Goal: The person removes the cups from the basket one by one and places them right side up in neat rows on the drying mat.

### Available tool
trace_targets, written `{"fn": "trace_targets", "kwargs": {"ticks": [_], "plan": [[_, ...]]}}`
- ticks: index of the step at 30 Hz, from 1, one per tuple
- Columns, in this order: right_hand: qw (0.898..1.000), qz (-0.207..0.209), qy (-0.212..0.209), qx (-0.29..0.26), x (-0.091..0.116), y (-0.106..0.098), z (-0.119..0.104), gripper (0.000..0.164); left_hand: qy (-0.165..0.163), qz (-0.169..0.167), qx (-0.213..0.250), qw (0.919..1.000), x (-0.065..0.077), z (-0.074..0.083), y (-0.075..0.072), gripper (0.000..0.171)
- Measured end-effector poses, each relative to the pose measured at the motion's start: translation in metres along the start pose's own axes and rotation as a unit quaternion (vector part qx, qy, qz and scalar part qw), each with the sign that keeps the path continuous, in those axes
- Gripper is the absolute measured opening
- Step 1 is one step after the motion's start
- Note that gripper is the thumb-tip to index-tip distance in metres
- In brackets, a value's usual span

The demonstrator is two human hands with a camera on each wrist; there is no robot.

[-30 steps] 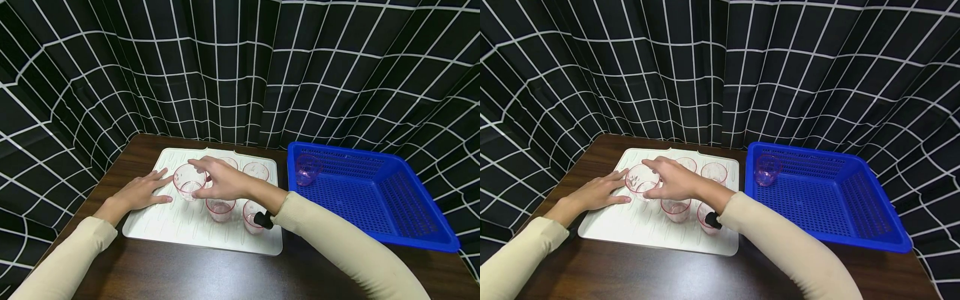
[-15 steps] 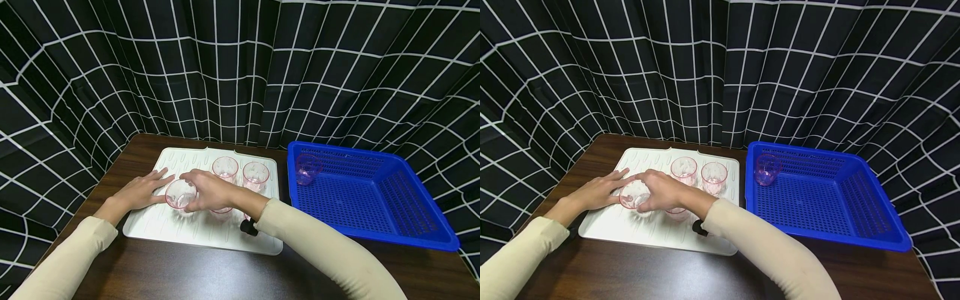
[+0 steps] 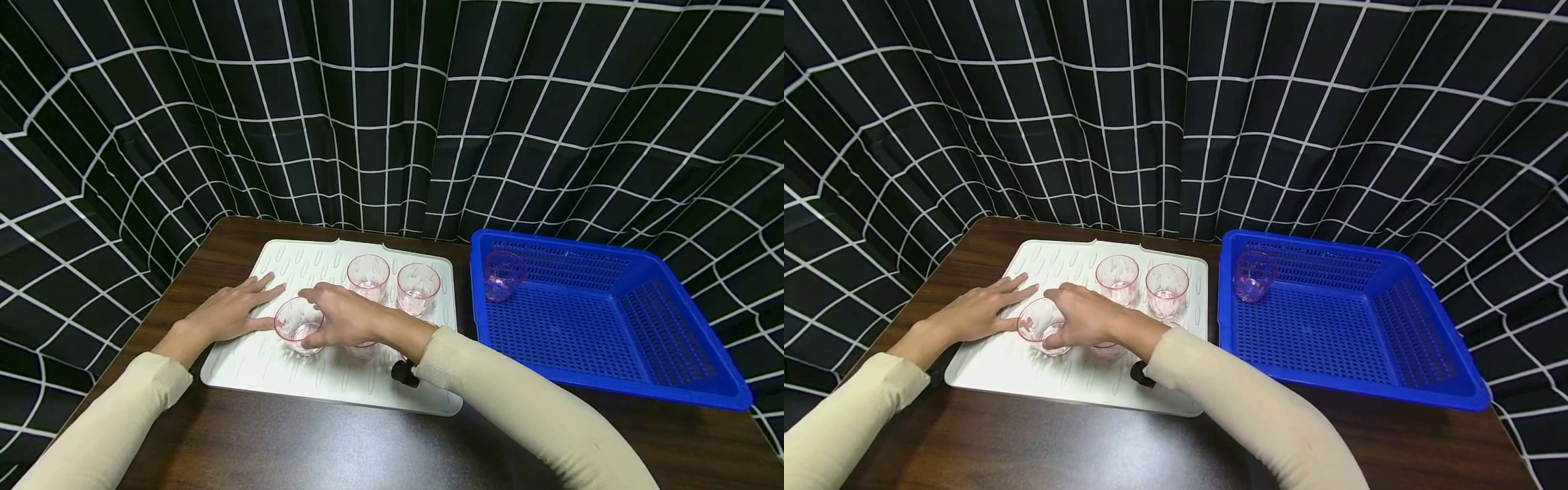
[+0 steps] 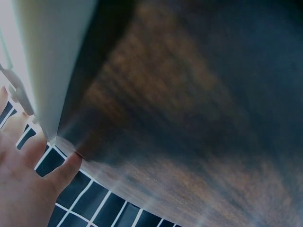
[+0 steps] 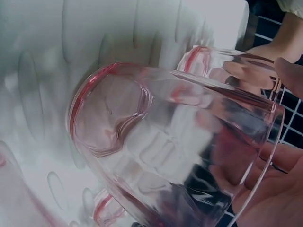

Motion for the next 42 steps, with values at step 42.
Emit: {"fn": "trace_targets", "kwargs": {"ticks": [42], "plan": [[0.969,0.128,0.2,-0.064,0.167,-0.104,0.175,0.08,-0.008,-0.007,-0.004,0.9999,-0.001,-0.003,0.002,0.077]]}}
Point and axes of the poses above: each hand's wrist, its own x-axis away from the middle knuckle, its own y-axis out of the palm, z = x × y, the point moved 6 cm from there along -x, towards the middle knuckle, and after that the axes turned 12 degrees about x, right-handed, at the moved point
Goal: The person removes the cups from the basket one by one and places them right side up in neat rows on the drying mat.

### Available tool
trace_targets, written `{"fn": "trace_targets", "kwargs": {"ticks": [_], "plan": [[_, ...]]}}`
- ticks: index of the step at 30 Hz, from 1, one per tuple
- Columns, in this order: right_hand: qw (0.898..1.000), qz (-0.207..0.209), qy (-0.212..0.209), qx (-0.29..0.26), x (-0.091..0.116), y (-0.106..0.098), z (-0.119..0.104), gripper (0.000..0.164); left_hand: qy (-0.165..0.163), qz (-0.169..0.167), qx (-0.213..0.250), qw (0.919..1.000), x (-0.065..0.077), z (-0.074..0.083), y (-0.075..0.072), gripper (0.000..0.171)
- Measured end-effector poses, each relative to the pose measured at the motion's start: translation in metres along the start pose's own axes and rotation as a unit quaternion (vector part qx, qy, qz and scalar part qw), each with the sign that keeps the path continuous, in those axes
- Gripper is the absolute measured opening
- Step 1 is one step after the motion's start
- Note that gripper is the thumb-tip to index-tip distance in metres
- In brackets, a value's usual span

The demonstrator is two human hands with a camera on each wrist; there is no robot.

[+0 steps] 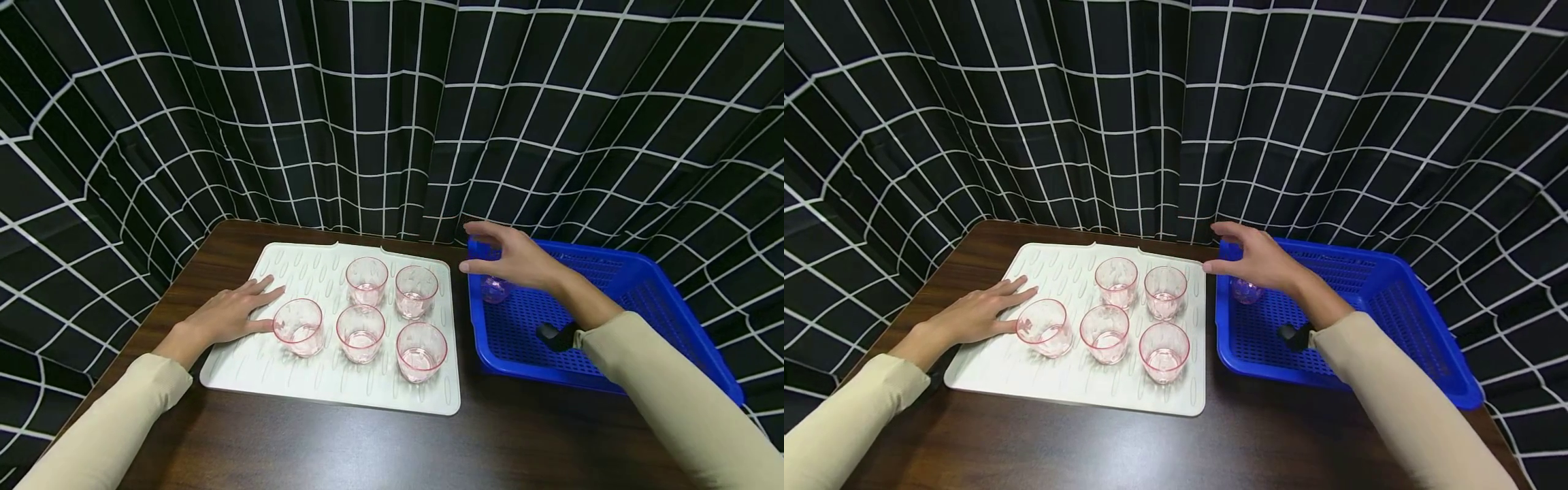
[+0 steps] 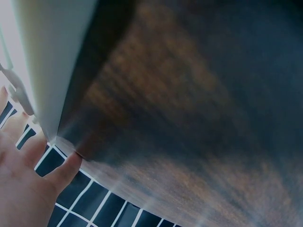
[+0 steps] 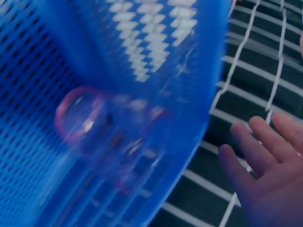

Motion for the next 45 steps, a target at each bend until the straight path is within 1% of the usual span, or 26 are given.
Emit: {"fn": "trace_targets", "kwargs": {"ticks": [3,7,9,13,19,24,36,41,45], "plan": [[1.0,-0.012,0.022,0.004,0.004,0.001,0.02,0.079,-0.004,-0.001,0.001,1.0,0.0,0.0,0.001,0.078],[0.999,-0.008,0.045,0.011,0.008,0.003,0.045,0.078,-0.006,-0.002,0.001,1.0,0.0,-0.001,0.001,0.079],[0.999,-0.008,0.05,0.016,0.01,0.004,0.055,0.079,-0.007,-0.002,0.002,1.0,0.0,-0.001,0.001,0.079],[0.997,-0.021,0.065,0.023,0.013,0.007,0.07,0.082,-0.006,-0.001,0.003,1.0,0.0,0.0,0.0,0.078],[0.994,-0.047,0.092,0.039,0.016,0.015,0.087,0.078,-0.005,-0.002,0.002,1.0,0.0,0.001,0.001,0.08],[0.993,-0.067,0.095,0.035,0.016,0.022,0.092,0.079,-0.006,-0.003,0.004,1.0,0.0,0.002,0.001,0.08],[0.991,-0.07,0.097,0.054,0.014,0.025,0.091,0.079,-0.013,-0.004,0.003,0.9999,0.001,0.003,-0.002,0.077],[0.991,-0.064,0.095,0.064,0.015,0.023,0.091,0.08,-0.012,-0.002,0.002,0.9999,0.001,0.003,-0.002,0.078],[0.99,-0.05,0.107,0.073,0.018,0.016,0.09,0.08,-0.008,0.0,0.004,1.0,0.001,0.003,-0.001,0.078]]}}
Point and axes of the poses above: each hand's wrist, its own x-axis away from the middle knuckle, its own y-axis out of the palm, z = x × y, the point moved 6 cm from there along -x, towards the middle knuckle, and after that the axes turned 12 degrees about x, right-handed, at the moved point
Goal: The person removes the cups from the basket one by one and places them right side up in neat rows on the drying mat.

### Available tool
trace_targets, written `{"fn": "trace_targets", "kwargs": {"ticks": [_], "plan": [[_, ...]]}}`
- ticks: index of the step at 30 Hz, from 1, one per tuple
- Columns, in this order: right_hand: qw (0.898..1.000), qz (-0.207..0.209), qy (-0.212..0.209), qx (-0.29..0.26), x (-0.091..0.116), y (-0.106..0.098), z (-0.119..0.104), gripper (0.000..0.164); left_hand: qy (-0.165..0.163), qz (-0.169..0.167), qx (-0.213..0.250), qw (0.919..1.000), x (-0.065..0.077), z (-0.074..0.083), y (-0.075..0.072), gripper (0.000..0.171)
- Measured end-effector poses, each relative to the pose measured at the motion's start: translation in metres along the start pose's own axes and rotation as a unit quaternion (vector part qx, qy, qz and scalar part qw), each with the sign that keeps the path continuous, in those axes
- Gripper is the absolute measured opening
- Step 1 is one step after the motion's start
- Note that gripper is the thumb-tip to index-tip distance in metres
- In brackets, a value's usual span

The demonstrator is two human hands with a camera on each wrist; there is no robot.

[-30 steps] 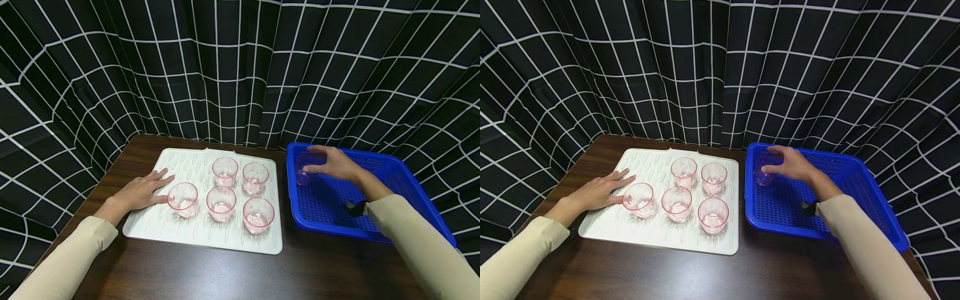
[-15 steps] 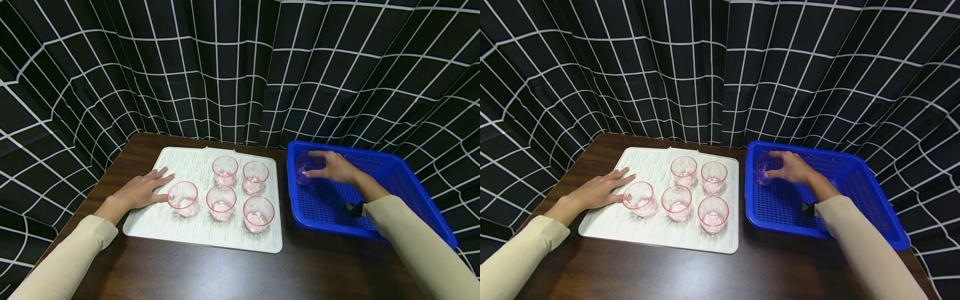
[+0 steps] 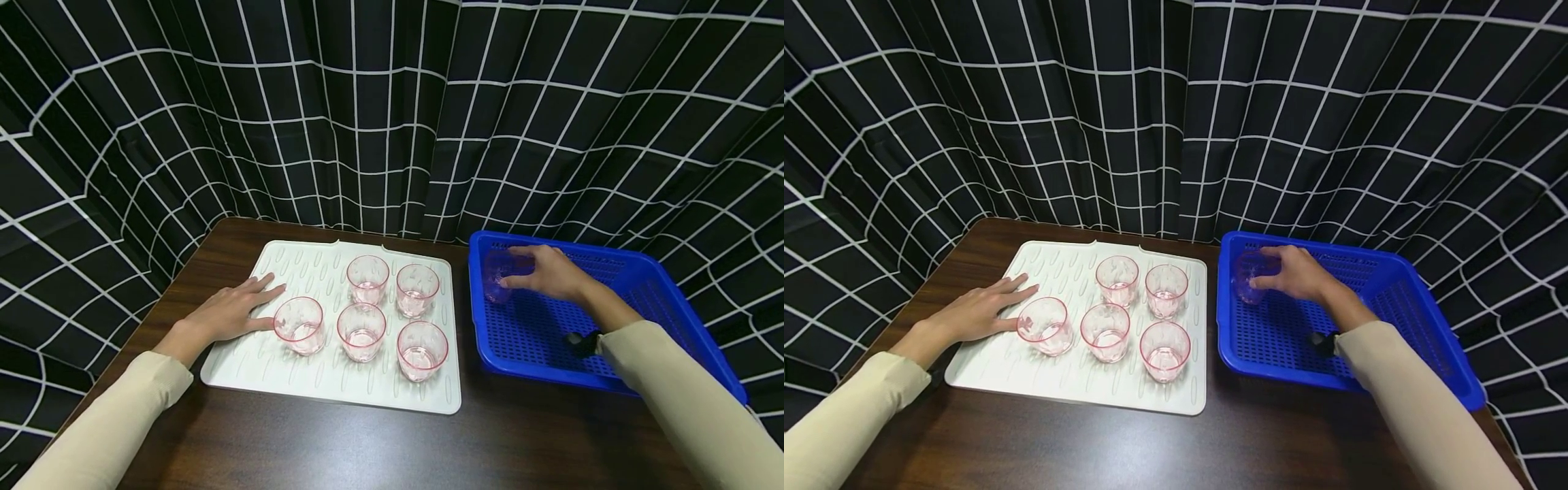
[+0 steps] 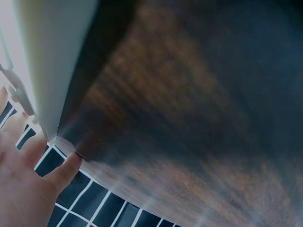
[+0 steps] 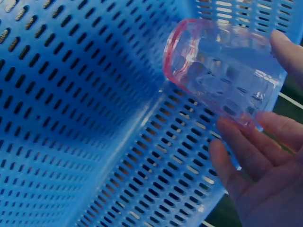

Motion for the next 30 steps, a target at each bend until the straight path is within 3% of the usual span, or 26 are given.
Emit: {"fn": "trace_targets", "kwargs": {"ticks": [15,22,30], "plan": [[0.991,0.118,0.043,0.036,0.013,-0.041,-0.009,0.089,0.003,-0.002,-0.002,1.0,0.0,-0.003,0.002,0.082],[0.982,0.18,0.035,0.035,0.014,-0.058,-0.015,0.09,-0.006,-0.003,0.001,1.0,0.0,-0.001,0.001,0.078],[0.974,0.221,0.006,0.042,0.012,-0.077,-0.037,0.085,-0.007,-0.005,0.003,1.0,0.0,-0.001,0.0,0.078]]}}
Point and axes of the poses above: each hand's wrist, its own x-axis away from the middle knuckle, its own y-axis out of the palm, z = x × y, the point moved 6 cm from there along -x, towards the middle knuckle, and after that the axes turned 12 degrees about x, right-handed, at the moved point
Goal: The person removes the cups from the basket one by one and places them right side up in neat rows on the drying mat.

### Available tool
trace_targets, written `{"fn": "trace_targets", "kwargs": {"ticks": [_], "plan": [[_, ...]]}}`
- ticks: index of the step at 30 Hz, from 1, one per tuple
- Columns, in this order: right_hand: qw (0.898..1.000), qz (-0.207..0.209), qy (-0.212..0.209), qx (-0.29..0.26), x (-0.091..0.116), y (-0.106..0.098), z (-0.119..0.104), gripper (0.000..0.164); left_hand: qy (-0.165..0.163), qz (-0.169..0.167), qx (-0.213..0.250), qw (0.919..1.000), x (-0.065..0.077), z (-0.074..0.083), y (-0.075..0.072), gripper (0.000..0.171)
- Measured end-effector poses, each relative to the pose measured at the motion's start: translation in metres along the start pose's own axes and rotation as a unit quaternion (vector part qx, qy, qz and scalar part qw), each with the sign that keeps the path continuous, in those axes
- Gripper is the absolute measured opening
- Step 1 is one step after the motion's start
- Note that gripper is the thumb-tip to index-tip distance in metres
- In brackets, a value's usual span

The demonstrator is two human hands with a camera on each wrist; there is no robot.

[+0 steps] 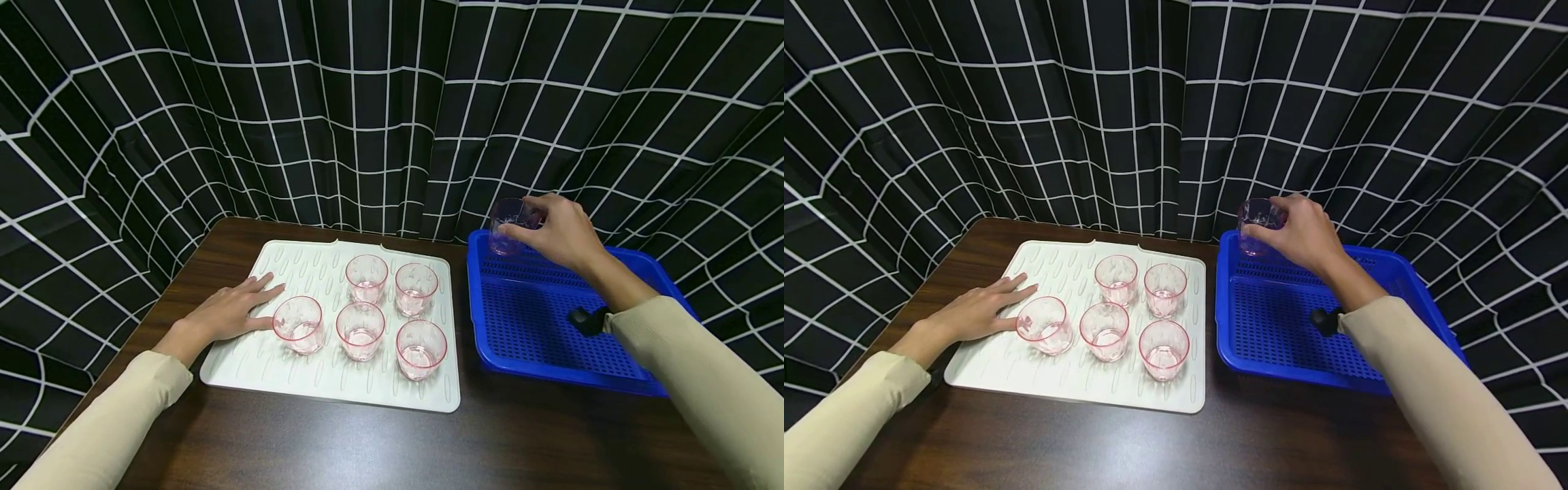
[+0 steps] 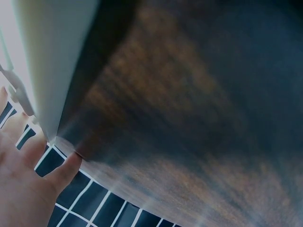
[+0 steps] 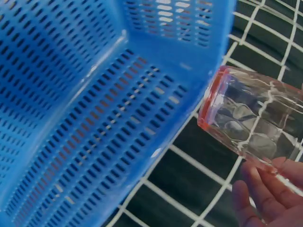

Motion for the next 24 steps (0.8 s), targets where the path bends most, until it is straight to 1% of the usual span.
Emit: {"fn": "trace_targets", "kwargs": {"ticks": [6,10,18,24], "plan": [[1.0,0.016,-0.021,-0.017,-0.005,-0.006,-0.023,0.077,0.008,0.003,0.0,1.0,0.001,0.002,-0.001,0.076],[0.998,0.024,-0.049,-0.034,-0.011,-0.007,-0.042,0.074,0.017,0.007,0.0,0.9998,0.001,0.003,-0.002,0.076],[0.992,0.017,-0.107,-0.06,-0.021,-0.003,-0.082,0.068,0.013,0.005,-0.003,0.9999,0.0,0.001,-0.001,0.076],[0.987,0.004,-0.137,-0.086,-0.024,0.006,-0.11,0.068,0.014,0.006,-0.003,0.9999,0.001,0.002,-0.002,0.076]]}}
Point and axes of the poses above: each hand's wrist, its own x-axis away from the middle knuckle, its own y-axis out of the palm, z = x × y, the point moved 6 cm from there along -x, towards the middle knuckle, and after that the axes turned 12 degrees about x, right-handed, at the moved point
